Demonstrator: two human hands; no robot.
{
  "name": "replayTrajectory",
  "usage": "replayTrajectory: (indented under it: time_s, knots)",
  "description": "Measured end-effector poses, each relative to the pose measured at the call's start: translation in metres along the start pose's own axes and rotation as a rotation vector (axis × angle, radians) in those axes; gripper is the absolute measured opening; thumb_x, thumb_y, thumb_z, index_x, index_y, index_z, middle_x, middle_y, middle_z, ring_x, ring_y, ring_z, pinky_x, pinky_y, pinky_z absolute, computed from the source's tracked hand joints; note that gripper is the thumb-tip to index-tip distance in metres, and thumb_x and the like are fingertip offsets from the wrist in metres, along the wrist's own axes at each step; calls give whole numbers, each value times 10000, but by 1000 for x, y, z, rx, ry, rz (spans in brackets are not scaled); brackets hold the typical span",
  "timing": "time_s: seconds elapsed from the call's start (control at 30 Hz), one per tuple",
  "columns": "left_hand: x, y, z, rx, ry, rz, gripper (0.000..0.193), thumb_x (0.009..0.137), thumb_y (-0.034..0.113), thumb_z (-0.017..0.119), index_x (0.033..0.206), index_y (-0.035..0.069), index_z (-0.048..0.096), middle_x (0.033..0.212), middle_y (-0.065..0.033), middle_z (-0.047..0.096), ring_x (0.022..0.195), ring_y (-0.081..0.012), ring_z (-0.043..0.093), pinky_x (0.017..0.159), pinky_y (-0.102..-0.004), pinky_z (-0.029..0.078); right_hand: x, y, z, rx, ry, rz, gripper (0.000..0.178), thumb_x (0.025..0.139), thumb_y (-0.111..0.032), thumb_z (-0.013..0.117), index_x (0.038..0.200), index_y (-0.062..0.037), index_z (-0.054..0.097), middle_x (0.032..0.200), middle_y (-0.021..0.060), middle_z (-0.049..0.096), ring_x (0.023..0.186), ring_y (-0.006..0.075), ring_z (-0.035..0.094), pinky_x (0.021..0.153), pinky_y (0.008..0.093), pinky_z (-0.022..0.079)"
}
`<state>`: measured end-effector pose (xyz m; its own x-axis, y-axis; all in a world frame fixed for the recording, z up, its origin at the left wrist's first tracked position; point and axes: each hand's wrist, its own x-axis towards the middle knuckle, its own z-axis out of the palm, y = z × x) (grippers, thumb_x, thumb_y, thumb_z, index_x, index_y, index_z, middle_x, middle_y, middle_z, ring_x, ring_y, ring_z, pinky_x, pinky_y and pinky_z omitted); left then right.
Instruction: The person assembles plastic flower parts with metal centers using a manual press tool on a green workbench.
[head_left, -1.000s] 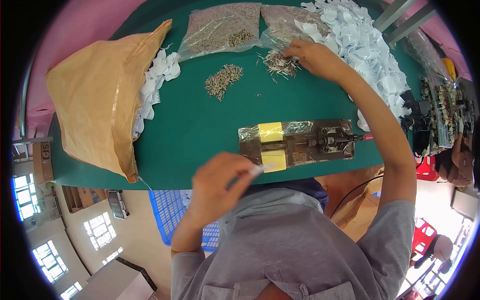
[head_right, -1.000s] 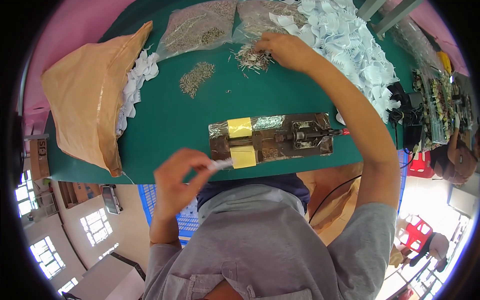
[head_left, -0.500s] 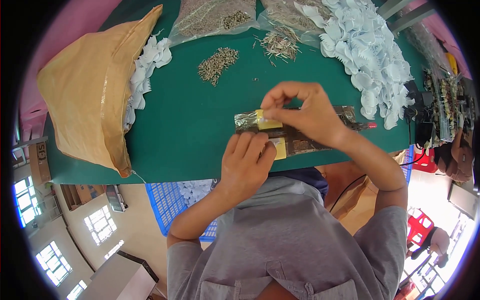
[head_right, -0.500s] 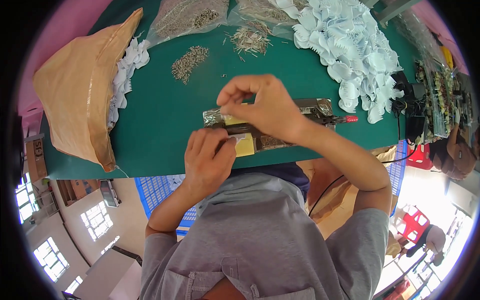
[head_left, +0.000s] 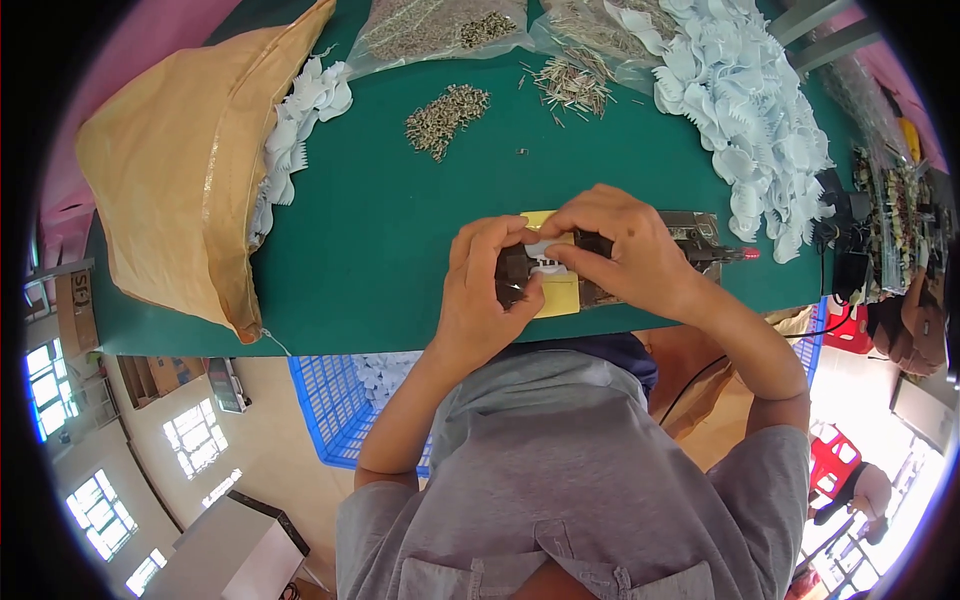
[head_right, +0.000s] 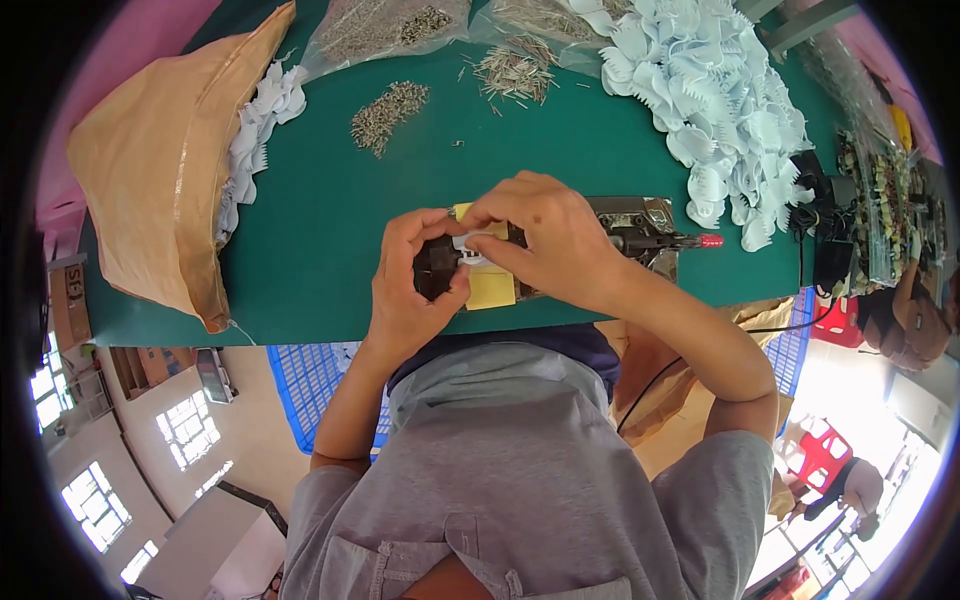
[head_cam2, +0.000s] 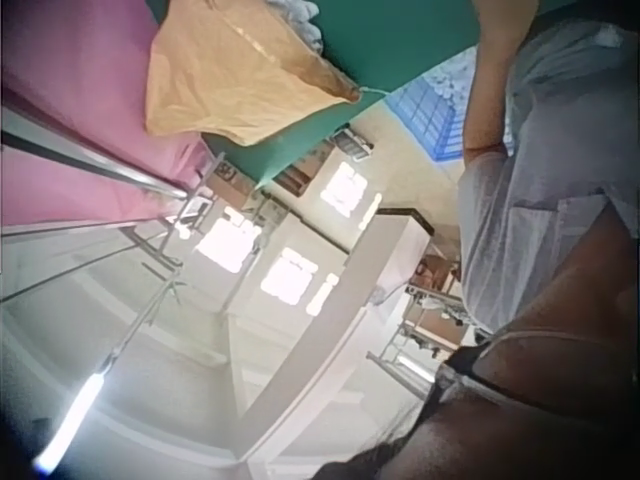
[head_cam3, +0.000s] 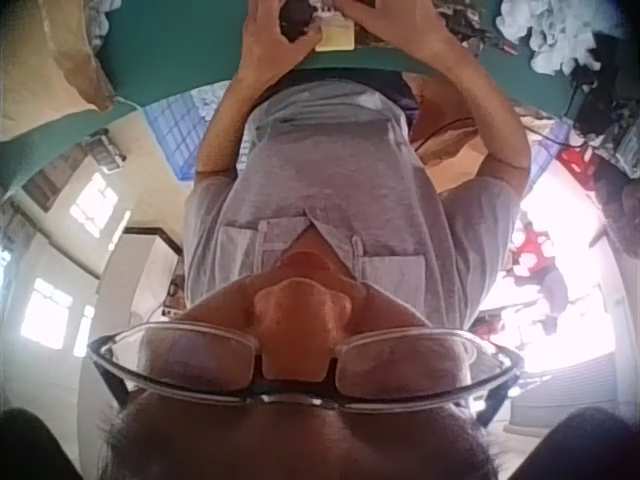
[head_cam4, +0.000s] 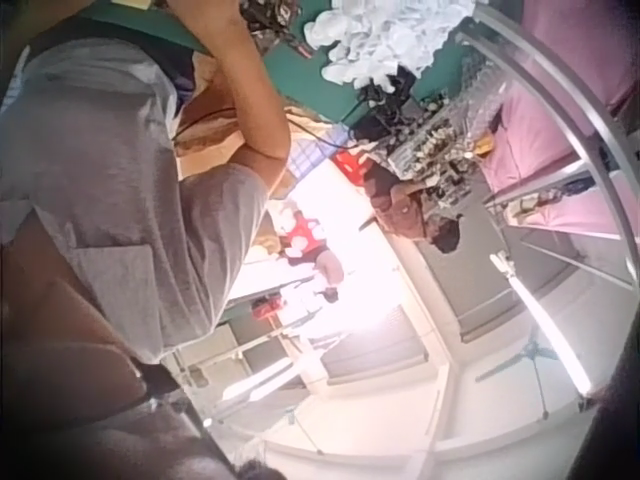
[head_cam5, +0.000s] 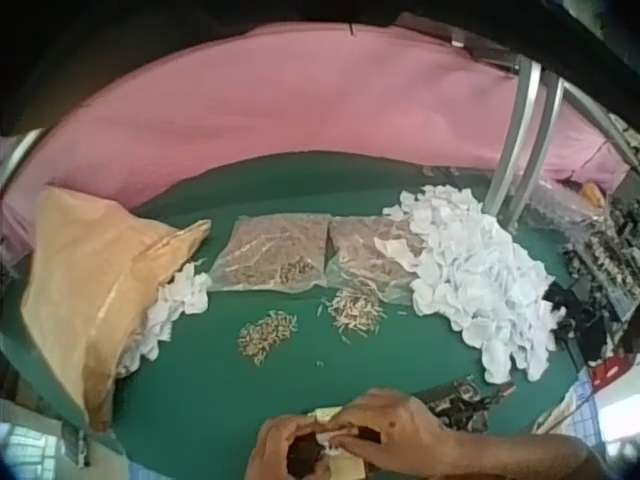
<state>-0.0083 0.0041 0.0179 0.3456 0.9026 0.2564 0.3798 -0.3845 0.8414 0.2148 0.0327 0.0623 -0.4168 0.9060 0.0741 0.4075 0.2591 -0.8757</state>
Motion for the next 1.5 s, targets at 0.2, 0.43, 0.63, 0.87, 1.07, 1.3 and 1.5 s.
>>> replayTrajectory:
  time_s: [0.2,0.43,0.63,0.87,1.07,1.3,1.5]
  knots:
    - [-4,-5,7,-84,46,-3,683,836,-50,750,1444,47,457,1267,-157,685,1182,-235,678,1003,-355,551,1,-3,4,-269,-36,-217,98,894,-91,784,955,-58,715,965,46,729,888,269,657,814,389,471]
    - [-9,-12,14,-139,89,1,727,838,-56,746,1481,65,429,1262,-157,691,1168,-229,678,1009,-364,555,6,-5,2,-365,68,-283,113,923,-159,751,890,-68,693,883,58,669,860,266,644,830,405,453]
    - [-9,-15,16,-188,92,13,742,811,-35,775,1471,79,456,1214,-146,673,1088,-287,682,895,-384,573,6,-14,1,-417,-61,-229,97,932,-151,736,887,-76,696,865,72,672,846,275,652,826,411,469]
    - [-7,-12,15,-171,74,-9,737,796,-42,765,1458,82,465,1163,-132,695,1041,-299,669,863,-390,567,2,-10,3,-289,-17,-115,84,916,-112,760,917,-56,697,858,83,681,806,292,640,772,407,477]
    - [-9,-18,17,-168,106,25,637,793,-39,773,1359,73,503,1160,-134,697,1037,-301,665,861,-395,568,3,-9,4,-144,-29,41,92,907,-86,767,903,-10,716,849,87,697,783,254,664,703,370,501]
    - [-8,-16,18,-194,122,30,497,791,-44,780,1194,64,510,1178,-144,681,1040,-309,667,861,-403,572,0,-11,6,-143,10,55,103,924,-85,764,930,11,728,841,93,676,730,217,638,657,351,490]
    - [-8,-17,18,-191,119,34,504,791,-52,776,1212,64,524,1173,-145,673,1015,-299,674,835,-385,578,-4,-13,10,-112,37,103,100,922,-74,768,927,18,729,840,88,670,710,186,629,631,333,476]
